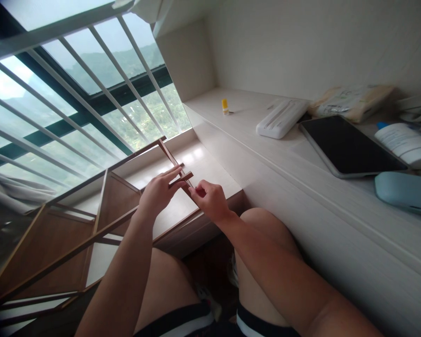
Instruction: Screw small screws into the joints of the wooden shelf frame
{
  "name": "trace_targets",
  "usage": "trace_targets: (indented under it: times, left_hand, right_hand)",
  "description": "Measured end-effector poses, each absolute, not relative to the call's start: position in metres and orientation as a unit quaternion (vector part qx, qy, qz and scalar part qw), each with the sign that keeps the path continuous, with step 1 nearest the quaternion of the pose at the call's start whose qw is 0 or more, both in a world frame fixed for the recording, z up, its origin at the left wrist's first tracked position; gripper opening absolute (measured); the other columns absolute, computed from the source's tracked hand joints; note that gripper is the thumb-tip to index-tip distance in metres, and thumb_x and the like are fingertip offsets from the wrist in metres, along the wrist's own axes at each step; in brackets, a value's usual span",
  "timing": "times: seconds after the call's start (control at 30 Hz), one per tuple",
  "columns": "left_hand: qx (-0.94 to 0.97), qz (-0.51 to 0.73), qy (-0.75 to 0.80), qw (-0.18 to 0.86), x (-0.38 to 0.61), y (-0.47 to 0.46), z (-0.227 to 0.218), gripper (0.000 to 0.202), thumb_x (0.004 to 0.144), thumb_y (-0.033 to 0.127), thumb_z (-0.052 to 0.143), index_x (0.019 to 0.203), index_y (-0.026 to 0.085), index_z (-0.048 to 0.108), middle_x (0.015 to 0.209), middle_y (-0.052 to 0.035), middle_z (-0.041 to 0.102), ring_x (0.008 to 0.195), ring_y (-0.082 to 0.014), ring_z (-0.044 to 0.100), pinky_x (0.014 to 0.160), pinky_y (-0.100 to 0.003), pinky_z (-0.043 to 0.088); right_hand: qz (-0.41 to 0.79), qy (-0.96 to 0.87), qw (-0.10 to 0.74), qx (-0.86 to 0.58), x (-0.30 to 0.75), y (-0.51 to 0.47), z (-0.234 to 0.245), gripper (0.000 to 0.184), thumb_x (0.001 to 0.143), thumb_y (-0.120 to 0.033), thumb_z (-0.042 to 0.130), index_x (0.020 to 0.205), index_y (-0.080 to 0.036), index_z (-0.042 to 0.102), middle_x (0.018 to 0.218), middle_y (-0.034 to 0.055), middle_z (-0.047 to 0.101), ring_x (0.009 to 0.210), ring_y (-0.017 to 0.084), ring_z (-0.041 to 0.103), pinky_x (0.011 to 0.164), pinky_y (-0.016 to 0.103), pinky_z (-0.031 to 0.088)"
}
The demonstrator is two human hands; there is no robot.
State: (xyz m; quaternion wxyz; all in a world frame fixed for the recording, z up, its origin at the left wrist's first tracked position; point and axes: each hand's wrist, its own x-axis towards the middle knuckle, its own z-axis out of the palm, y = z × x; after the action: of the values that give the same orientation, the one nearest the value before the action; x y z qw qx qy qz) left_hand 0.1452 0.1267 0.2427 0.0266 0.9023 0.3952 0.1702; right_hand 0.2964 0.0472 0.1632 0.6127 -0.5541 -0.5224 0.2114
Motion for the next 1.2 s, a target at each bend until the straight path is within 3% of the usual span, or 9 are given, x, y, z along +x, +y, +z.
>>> trace_targets:
  times: [0.2, 0.33, 0.5, 0.73, 0.97, 1.07, 1.2]
  left_hand:
    - [0.900, 0.164, 0.402, 0.032, 0.146, 0.126, 0.244, 0.045, 0.092, 0.039, 0.054, 0.137, 0.031, 0.054, 0.144, -0.0009, 0.051, 0.132, -0.0243, 0.048, 0.105, -0.035, 0.042]
    - [0.901, 0.161, 0.402, 0.031, 0.147, 0.125, 0.245, 0.045, 0.093, 0.039, 0.054, 0.137, 0.030, 0.054, 0.144, -0.0014, 0.051, 0.131, -0.0241, 0.048, 0.107, -0.035, 0.040]
    - [0.900, 0.163, 0.405, 0.023, 0.147, 0.126, 0.244, 0.046, 0.093, 0.041, 0.053, 0.138, 0.033, 0.053, 0.144, 0.0004, 0.051, 0.131, -0.0235, 0.048, 0.106, -0.034, 0.041]
    - [0.900, 0.165, 0.402, 0.019, 0.147, 0.127, 0.242, 0.046, 0.093, 0.041, 0.053, 0.137, 0.032, 0.054, 0.143, 0.0004, 0.052, 0.132, -0.0227, 0.048, 0.106, -0.033, 0.041]
    - [0.897, 0.160, 0.411, 0.018, 0.147, 0.125, 0.244, 0.045, 0.093, 0.042, 0.052, 0.137, 0.032, 0.054, 0.143, 0.0004, 0.052, 0.131, -0.0237, 0.048, 0.105, -0.035, 0.042]
    - [0.899, 0.167, 0.405, 0.016, 0.146, 0.125, 0.243, 0.045, 0.093, 0.042, 0.053, 0.137, 0.032, 0.054, 0.142, 0.0001, 0.053, 0.130, -0.0239, 0.049, 0.103, -0.035, 0.043]
    - [0.901, 0.169, 0.400, 0.022, 0.146, 0.125, 0.243, 0.045, 0.092, 0.041, 0.054, 0.137, 0.031, 0.054, 0.143, -0.0013, 0.052, 0.130, -0.0241, 0.049, 0.103, -0.035, 0.042]
  right_hand:
    - [0.582, -0.328, 0.649, -0.363, 0.290, 0.056, 0.167, 0.030, 0.080, -0.045, 0.063, 0.067, -0.021, 0.052, 0.053, -0.0020, 0.054, 0.044, 0.012, 0.048, 0.044, 0.026, 0.045]
    - [0.687, -0.277, 0.605, -0.293, 0.289, 0.057, 0.167, 0.032, 0.082, -0.048, 0.060, 0.069, -0.020, 0.052, 0.049, -0.0038, 0.048, 0.042, 0.011, 0.045, 0.042, 0.025, 0.045]
    - [0.516, -0.434, 0.619, -0.402, 0.291, 0.047, 0.164, 0.041, 0.089, -0.057, 0.052, 0.074, -0.020, 0.058, 0.056, -0.0013, 0.057, 0.046, 0.012, 0.051, 0.046, 0.025, 0.044]
    - [0.212, -0.580, 0.564, -0.548, 0.299, 0.041, 0.166, 0.036, 0.096, -0.047, 0.044, 0.077, -0.021, 0.060, 0.068, 0.0016, 0.060, 0.062, 0.015, 0.053, 0.062, 0.027, 0.041]
    - [0.140, -0.552, 0.576, -0.587, 0.301, 0.042, 0.168, 0.032, 0.092, -0.047, 0.053, 0.072, -0.021, 0.055, 0.070, 0.0012, 0.057, 0.064, 0.015, 0.048, 0.067, 0.027, 0.039]
    - [0.268, -0.513, 0.613, -0.538, 0.299, 0.044, 0.167, 0.034, 0.088, -0.049, 0.057, 0.069, -0.020, 0.057, 0.066, 0.0008, 0.054, 0.061, 0.014, 0.046, 0.060, 0.027, 0.039]
    - [0.631, -0.340, 0.603, -0.350, 0.298, 0.049, 0.166, 0.035, 0.085, -0.052, 0.058, 0.076, -0.018, 0.061, 0.060, -0.0019, 0.052, 0.048, 0.010, 0.041, 0.044, 0.024, 0.032]
